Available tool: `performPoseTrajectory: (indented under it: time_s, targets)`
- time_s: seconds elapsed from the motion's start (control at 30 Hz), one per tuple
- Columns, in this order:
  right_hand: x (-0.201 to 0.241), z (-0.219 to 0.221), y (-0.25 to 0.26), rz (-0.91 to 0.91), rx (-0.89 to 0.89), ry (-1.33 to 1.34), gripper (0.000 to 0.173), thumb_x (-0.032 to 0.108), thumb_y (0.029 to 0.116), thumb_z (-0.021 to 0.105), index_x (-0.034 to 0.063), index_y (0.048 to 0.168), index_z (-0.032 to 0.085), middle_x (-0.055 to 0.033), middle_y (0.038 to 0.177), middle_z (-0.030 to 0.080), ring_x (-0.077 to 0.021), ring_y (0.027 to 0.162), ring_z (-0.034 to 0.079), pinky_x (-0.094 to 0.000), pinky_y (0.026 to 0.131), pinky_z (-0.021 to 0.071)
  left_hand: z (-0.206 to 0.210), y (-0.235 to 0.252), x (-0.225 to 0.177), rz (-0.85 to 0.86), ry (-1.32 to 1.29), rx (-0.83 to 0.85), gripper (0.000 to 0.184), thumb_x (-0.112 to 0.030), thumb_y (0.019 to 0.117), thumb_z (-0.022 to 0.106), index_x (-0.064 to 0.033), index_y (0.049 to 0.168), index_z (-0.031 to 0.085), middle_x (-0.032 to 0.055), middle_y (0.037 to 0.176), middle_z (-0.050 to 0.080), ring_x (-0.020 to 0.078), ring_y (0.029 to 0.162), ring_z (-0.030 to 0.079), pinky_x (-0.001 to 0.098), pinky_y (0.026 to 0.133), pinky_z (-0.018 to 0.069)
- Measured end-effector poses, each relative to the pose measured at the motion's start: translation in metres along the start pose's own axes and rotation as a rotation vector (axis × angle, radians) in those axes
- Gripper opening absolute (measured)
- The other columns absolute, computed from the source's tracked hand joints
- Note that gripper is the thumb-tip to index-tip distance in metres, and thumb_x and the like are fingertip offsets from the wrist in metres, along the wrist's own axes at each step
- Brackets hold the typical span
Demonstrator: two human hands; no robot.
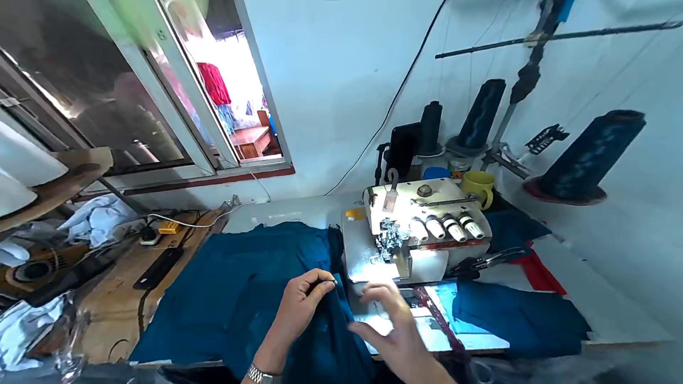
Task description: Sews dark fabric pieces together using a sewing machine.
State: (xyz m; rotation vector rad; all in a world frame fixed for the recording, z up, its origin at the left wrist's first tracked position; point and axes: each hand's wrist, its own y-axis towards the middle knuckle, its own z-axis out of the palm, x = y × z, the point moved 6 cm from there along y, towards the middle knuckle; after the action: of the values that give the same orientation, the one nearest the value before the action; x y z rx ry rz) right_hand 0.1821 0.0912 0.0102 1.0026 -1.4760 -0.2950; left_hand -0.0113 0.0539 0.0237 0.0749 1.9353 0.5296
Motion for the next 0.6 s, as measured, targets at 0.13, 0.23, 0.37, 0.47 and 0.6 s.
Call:
performPoseTrajectory:
  time_s: [0.13,0.23,0.37,0.47,0.6]
  targets:
    - [-0.013,0.048,0.006,0.060,-0.080,-0.043,0.027,0.017,0.0844,0.079,-0.0004,0.099,0.066,-0.0156,0.106,0.065,-0.0159,0.097,0.064,-0.0245,0.084,0.0553,0.003,-0.006,-0.011,0.073,-0.021,-0.065,0.009,-0.010,0.0942,0.066,-0.0074,0.096,0.074,0.0001,0.093,0.073,0.0081,0.086,0.069,0.0233,0.080,0.0578]
    - [-0.018,0.059,-0.010,0.020,-0.127,-0.106,0.010,0.007,0.0857,0.071,0.0005,0.093,0.067,-0.0127,0.097,0.066,-0.0144,0.093,0.066,-0.0219,0.082,0.0561,-0.002,-0.009,-0.015,0.123,0.015,-0.135,0.009,-0.012,0.0918,0.070,-0.0089,0.095,0.078,0.0017,0.098,0.075,0.0117,0.093,0.071,0.0259,0.085,0.0589]
    - [-0.026,0.054,-0.043,0.059,-0.140,-0.170,0.013,0.014,0.0929,0.064,0.0038,0.091,0.071,-0.0085,0.094,0.069,-0.0101,0.085,0.067,-0.0207,0.074,0.0569,-0.007,-0.011,-0.009,0.086,-0.027,-0.163,0.009,-0.012,0.0907,0.070,-0.0093,0.093,0.079,0.0034,0.096,0.075,0.0141,0.093,0.071,0.0273,0.085,0.0584]
    - [-0.013,0.039,-0.046,0.098,-0.178,-0.122,0.018,0.016,0.0948,0.063,0.0058,0.086,0.075,-0.0038,0.087,0.071,-0.0062,0.082,0.066,-0.0189,0.072,0.0551,-0.006,-0.009,-0.009,0.063,-0.156,-0.179,0.008,-0.007,0.0904,0.070,-0.0061,0.094,0.077,0.0059,0.092,0.075,0.0140,0.087,0.071,0.0264,0.083,0.0587]
    - [0.010,0.012,-0.035,0.188,-0.220,-0.052,0.016,0.012,0.0935,0.065,0.0029,0.085,0.074,-0.0025,0.081,0.070,-0.0028,0.078,0.066,-0.0169,0.072,0.0550,0.009,0.009,-0.020,0.025,-0.220,-0.204,0.009,0.000,0.0878,0.069,-0.0056,0.093,0.075,0.0050,0.087,0.073,0.0116,0.080,0.069,0.0244,0.076,0.0581]
